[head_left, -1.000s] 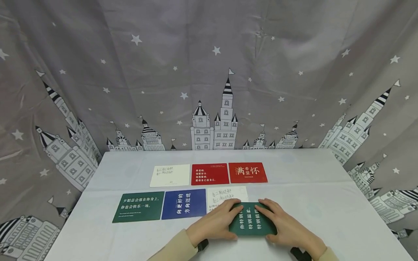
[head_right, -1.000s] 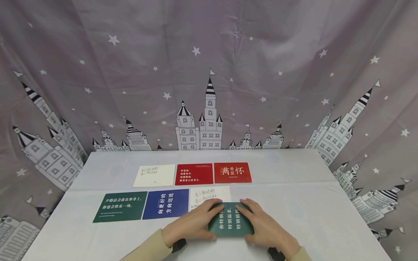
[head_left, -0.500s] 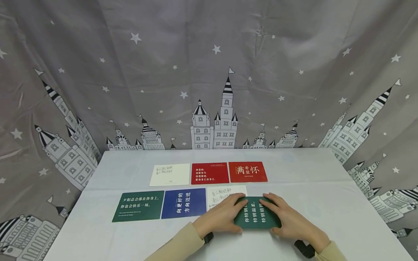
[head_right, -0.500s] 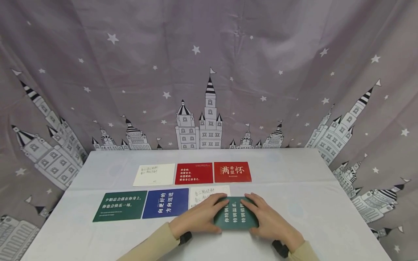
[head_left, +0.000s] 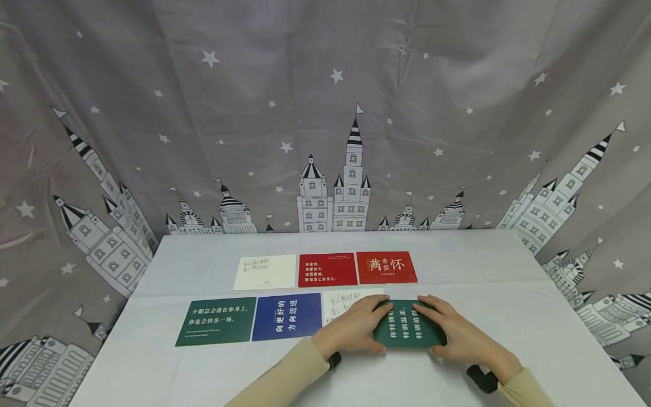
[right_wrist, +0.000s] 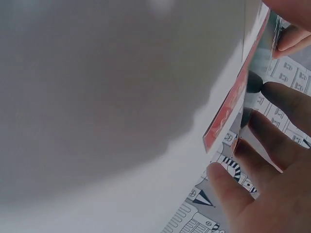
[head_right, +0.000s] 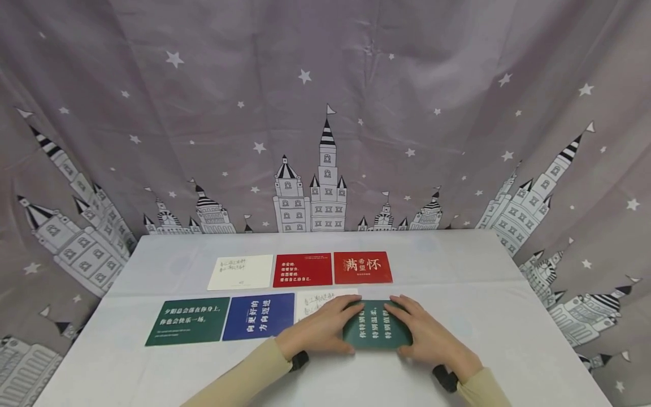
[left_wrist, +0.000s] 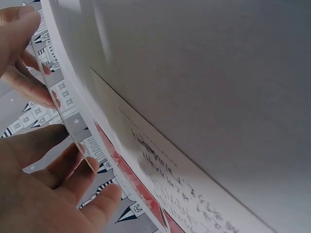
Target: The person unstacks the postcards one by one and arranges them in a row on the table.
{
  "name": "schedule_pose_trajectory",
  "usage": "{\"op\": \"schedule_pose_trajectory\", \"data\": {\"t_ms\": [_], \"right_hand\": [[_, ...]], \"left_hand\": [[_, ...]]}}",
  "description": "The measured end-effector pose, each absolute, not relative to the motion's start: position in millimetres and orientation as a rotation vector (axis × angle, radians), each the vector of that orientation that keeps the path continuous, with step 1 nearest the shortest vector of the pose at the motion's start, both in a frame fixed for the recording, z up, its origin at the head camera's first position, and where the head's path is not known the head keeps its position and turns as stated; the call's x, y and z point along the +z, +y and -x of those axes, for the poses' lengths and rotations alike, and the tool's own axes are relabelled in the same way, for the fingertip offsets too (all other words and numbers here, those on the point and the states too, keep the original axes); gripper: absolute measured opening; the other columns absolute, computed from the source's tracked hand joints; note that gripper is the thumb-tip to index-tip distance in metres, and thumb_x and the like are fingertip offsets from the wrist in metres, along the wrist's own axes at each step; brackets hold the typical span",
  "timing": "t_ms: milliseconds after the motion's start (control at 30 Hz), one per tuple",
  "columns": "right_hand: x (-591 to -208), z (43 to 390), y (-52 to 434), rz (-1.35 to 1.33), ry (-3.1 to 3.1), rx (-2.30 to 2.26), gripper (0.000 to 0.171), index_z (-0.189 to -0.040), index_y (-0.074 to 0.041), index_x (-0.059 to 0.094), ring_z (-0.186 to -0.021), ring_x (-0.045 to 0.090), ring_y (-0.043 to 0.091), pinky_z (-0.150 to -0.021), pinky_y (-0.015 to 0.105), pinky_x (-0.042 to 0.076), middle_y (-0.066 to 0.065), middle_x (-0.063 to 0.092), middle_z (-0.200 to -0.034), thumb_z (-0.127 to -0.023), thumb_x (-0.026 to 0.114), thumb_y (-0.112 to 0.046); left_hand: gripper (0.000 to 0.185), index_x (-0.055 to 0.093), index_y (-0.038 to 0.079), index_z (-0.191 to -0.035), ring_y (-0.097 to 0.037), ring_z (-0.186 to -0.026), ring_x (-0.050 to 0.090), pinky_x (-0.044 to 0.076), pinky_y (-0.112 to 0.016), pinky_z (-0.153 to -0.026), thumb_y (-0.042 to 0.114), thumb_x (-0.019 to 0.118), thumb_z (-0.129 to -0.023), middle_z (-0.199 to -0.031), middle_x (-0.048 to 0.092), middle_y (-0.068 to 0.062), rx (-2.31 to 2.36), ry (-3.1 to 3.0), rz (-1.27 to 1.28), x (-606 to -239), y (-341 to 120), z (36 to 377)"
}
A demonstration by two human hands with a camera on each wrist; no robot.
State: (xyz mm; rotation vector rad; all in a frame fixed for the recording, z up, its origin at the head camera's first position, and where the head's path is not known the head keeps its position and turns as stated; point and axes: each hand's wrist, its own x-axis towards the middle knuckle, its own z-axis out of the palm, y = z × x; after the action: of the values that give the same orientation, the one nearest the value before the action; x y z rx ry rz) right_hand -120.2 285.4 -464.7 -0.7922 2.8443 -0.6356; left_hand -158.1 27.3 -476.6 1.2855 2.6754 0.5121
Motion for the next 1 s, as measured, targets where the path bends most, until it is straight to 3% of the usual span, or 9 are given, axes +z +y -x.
{"op": "schedule_pose_trajectory", "data": {"t_ms": [1000], "right_hand": [[-467.9, 146.3, 318.1, 0.748, 2.841, -0.627, 0.08, -0.14, -0.003, 0.045, -0.131, 0.03, 0.047, -0.099, 0.062, 0.035, 0.024, 0.034, -0.145, -0.068, 0.08, -0.009]], "left_hand": [[0.083, 0.042, 0.011, -0.145, -0.015, -0.135, 0.031, 0.022, -0.04, -0.113, 0.045, 0.077, -0.077, -0.147, 0.036, -0.003, 0.4, 2.725, -1.142, -475.2, 73.1, 179.2]]}}
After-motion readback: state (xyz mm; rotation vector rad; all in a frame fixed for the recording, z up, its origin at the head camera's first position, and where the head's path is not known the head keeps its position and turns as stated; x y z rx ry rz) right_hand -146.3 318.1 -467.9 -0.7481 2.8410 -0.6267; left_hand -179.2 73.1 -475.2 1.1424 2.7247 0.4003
